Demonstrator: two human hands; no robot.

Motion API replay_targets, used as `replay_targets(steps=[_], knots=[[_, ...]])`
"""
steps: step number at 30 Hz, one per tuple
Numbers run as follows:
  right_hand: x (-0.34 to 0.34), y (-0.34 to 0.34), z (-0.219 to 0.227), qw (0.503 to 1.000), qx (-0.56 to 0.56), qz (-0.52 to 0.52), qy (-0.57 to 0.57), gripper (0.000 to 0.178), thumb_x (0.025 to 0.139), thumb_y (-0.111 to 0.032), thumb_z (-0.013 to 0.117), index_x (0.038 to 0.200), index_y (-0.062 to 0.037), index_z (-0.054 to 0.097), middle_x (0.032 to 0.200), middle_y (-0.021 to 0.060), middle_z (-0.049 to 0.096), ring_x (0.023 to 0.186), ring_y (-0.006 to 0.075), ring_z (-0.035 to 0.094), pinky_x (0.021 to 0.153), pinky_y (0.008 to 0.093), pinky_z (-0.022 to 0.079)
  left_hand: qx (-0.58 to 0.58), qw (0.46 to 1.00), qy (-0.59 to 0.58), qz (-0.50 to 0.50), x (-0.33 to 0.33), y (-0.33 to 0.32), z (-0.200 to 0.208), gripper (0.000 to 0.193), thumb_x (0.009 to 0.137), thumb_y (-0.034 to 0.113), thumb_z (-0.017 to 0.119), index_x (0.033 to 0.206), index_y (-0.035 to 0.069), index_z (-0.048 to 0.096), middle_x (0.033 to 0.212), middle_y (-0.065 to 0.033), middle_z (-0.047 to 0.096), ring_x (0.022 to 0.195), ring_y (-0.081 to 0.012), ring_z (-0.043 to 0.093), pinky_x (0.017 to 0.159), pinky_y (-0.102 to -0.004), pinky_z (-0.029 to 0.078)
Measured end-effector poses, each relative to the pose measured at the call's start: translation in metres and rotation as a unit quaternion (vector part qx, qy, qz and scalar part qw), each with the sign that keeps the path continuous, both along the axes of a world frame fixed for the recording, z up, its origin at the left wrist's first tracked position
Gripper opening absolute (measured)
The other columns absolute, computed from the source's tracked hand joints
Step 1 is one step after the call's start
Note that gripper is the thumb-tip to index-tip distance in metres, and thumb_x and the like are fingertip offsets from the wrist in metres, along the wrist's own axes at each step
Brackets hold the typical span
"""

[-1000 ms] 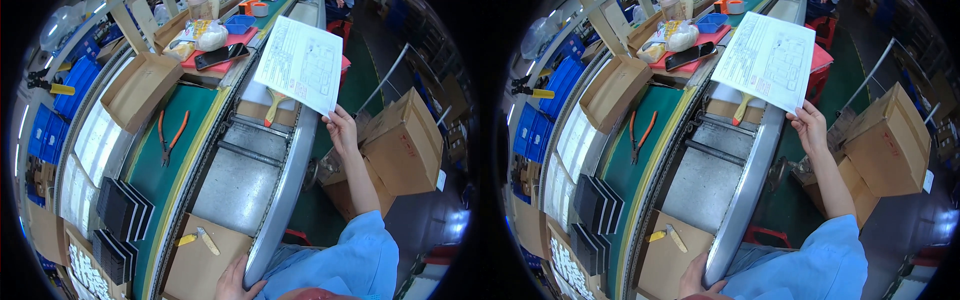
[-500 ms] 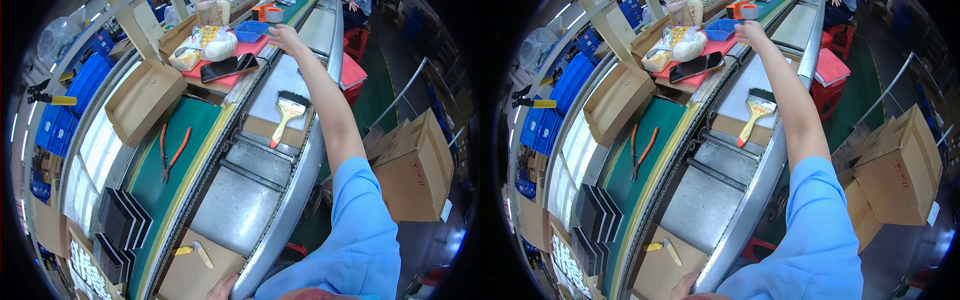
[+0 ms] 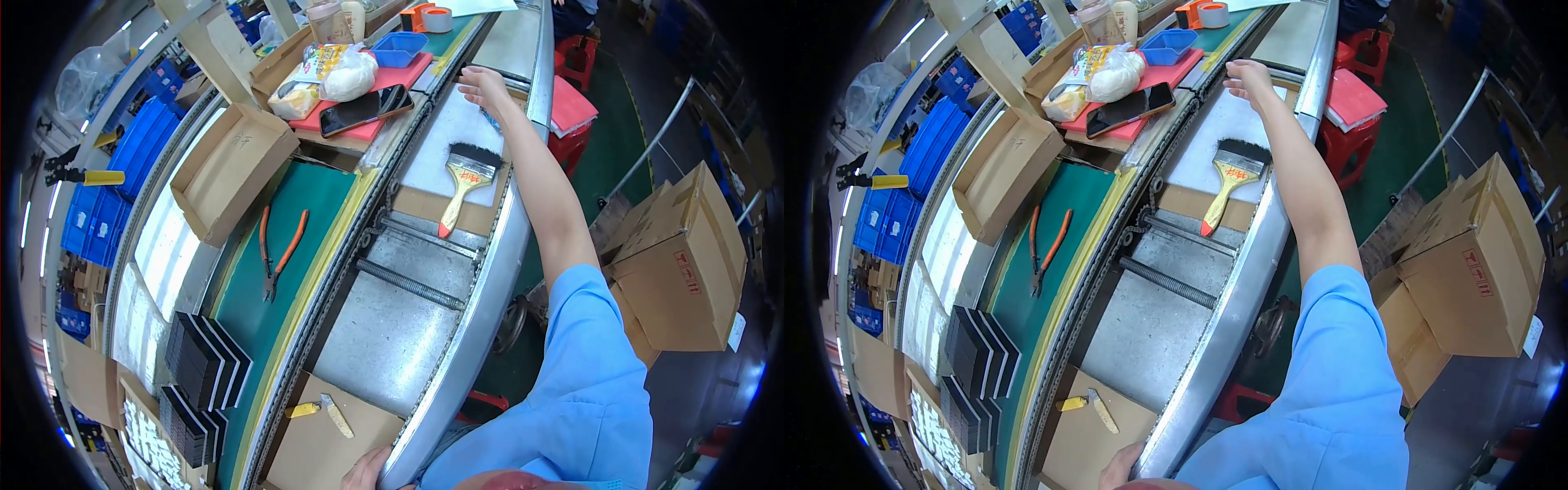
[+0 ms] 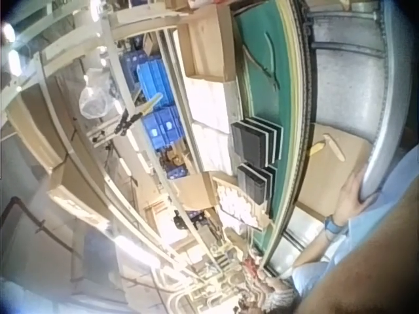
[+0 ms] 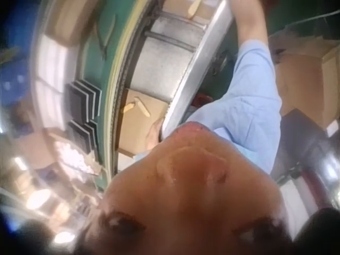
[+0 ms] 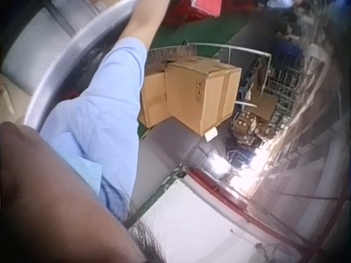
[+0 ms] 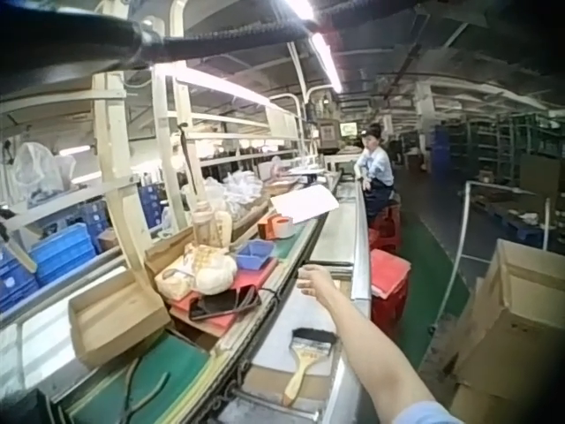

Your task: The person assembles small electronic components from a cardboard box on a conveyor belt, referring to an assembly diagram. The components are assembled by hand, using pliers and a brush.

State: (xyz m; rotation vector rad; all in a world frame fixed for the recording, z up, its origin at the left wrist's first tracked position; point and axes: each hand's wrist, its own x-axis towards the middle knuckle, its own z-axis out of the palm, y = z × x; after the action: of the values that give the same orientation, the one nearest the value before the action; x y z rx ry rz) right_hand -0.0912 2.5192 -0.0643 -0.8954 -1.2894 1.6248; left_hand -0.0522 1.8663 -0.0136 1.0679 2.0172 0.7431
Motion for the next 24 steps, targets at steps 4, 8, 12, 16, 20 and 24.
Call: replay_targets(steps=[4, 8, 12, 16, 20, 24], knots=[[-0.010, -0.004, 0.000, 0.999, 0.025, 0.032, -0.027, 0.039, 0.082, -0.020, 0.059, 0.116, -0.0019, 0.050, 0.102, 0.0103, 0.056, 0.074, 0.0182, 0.060, 0.062, 0.0289, 0.047, 0.002, 1.000, 0.009, 0.003, 0.002, -0.002, 0.001, 0.053, 0.076, 0.025, 0.064, 0.120, 0.003, 0.046, 0.115, -0.0222, 0.052, 0.109, -0.0354, 0.050, 0.095, -0.0384, 0.036], [-0.010, -0.011, 0.002, 0.997, 0.036, 0.039, -0.063, 0.038, 0.082, -0.022, 0.059, 0.114, -0.0032, 0.051, 0.103, 0.0105, 0.056, 0.077, 0.0183, 0.060, 0.065, 0.0296, 0.047, 0.013, 1.000, 0.010, -0.005, -0.002, -0.005, -0.005, 0.054, 0.076, 0.025, 0.064, 0.121, 0.003, 0.045, 0.116, -0.0228, 0.051, 0.109, -0.0361, 0.050, 0.095, -0.0388, 0.036], [-0.009, -0.013, -0.001, 0.993, 0.045, 0.057, -0.088, 0.038, 0.082, -0.023, 0.059, 0.114, -0.0038, 0.052, 0.102, 0.0100, 0.057, 0.078, 0.0181, 0.060, 0.065, 0.0294, 0.047, 0.026, 0.999, 0.014, -0.014, -0.003, -0.008, -0.007, 0.054, 0.076, 0.025, 0.063, 0.121, 0.002, 0.045, 0.117, -0.0235, 0.050, 0.110, -0.0367, 0.049, 0.095, -0.0390, 0.036], [-0.007, -0.013, -0.005, 0.990, 0.056, 0.067, -0.109, 0.037, 0.083, -0.024, 0.059, 0.113, -0.0040, 0.053, 0.101, 0.0090, 0.057, 0.078, 0.0178, 0.060, 0.064, 0.0287, 0.047, 0.028, 0.999, 0.019, -0.016, -0.002, -0.006, -0.007, 0.053, 0.076, 0.024, 0.063, 0.121, 0.002, 0.045, 0.117, -0.0234, 0.051, 0.109, -0.0365, 0.049, 0.095, -0.0392, 0.036], [-0.003, -0.008, -0.005, 0.990, 0.054, 0.059, -0.113, 0.037, 0.083, -0.025, 0.059, 0.113, -0.0042, 0.053, 0.101, 0.0087, 0.058, 0.078, 0.0176, 0.061, 0.064, 0.0282, 0.047, 0.041, 0.999, 0.019, -0.010, 0.000, 0.000, -0.005, 0.051, 0.076, 0.023, 0.063, 0.119, 0.002, 0.046, 0.115, -0.0233, 0.052, 0.109, -0.0357, 0.050, 0.095, -0.0391, 0.036], [-0.011, -0.004, -0.005, 0.990, 0.055, 0.065, -0.114, 0.038, 0.082, -0.025, 0.059, 0.113, -0.0043, 0.053, 0.102, 0.0090, 0.058, 0.078, 0.0175, 0.061, 0.064, 0.0277, 0.047, 0.046, 0.999, 0.025, 0.004, 0.002, 0.004, -0.003, 0.051, 0.076, 0.023, 0.064, 0.119, 0.002, 0.047, 0.115, -0.0228, 0.052, 0.108, -0.0352, 0.051, 0.094, -0.0389, 0.037]])
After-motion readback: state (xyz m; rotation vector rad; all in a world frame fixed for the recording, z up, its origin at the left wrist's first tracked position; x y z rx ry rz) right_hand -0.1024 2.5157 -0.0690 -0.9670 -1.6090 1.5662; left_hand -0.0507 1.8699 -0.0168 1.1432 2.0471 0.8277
